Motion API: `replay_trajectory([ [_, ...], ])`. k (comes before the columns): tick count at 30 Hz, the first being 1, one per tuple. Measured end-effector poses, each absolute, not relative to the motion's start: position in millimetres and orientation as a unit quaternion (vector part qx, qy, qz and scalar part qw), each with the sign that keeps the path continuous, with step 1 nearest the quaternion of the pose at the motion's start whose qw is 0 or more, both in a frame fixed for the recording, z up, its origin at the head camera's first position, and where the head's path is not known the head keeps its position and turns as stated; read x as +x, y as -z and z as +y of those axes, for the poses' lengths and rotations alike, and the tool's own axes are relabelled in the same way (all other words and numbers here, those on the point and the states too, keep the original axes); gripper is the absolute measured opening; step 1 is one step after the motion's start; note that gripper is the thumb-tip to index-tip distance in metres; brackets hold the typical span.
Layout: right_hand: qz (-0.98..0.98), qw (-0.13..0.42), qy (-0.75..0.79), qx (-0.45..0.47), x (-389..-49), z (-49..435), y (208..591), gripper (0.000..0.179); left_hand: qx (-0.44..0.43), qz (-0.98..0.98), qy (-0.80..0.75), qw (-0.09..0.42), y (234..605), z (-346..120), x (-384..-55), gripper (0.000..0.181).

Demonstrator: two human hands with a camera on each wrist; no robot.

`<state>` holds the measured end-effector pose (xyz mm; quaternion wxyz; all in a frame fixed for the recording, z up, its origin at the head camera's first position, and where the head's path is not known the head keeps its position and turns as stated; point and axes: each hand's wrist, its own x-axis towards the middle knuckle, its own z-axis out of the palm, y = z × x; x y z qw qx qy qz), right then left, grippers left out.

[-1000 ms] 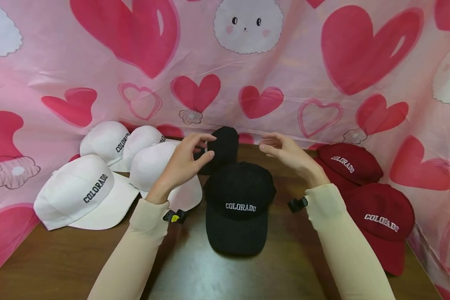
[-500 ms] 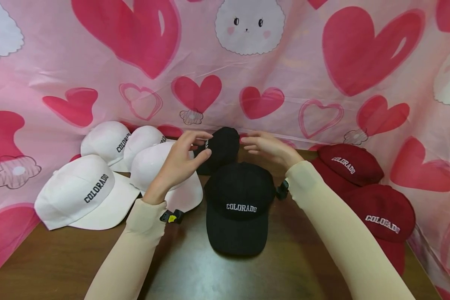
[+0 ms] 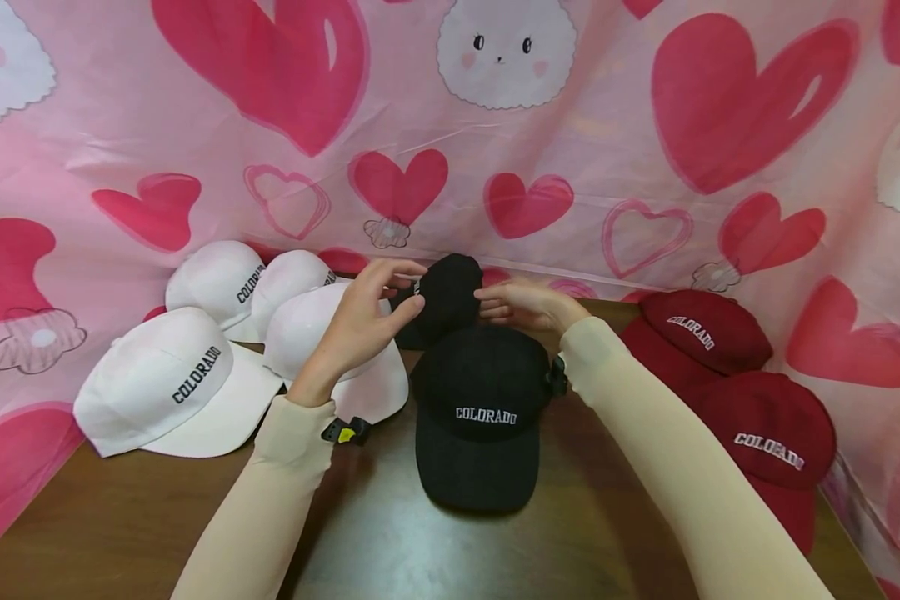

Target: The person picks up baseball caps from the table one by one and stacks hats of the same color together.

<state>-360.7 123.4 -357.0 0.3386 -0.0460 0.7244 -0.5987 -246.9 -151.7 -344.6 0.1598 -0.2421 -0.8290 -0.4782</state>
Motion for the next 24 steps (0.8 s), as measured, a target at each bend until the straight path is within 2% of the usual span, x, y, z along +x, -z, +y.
replay_trajectory([
  [8,0.710,0.356,0.604,-0.065,-364.8,121.0,364.8,0.062,-0.242,-0.828,0.480,0.160,345.2,-151.0,-246.9,0.040],
  [19,0.700,0.353,0.616,-0.074,-368.0,118.2,367.4,0.058,-0.241,-0.825,0.484,0.162,345.1,-152.7,-248.2,0.040],
  [20,0.703,0.351,0.614,-0.073,-367.9,118.0,367.1,0.055,-0.241,-0.825,0.484,0.161,344.9,-152.8,-248.1,0.041],
  [23,0.708,0.351,0.609,-0.060,-367.0,117.0,366.9,0.021,-0.242,-0.824,0.488,0.158,345.3,-152.9,-248.3,0.040],
  [24,0.710,0.354,0.606,-0.057,-366.6,116.8,366.9,0.018,-0.242,-0.823,0.489,0.158,345.6,-153.1,-248.3,0.040],
])
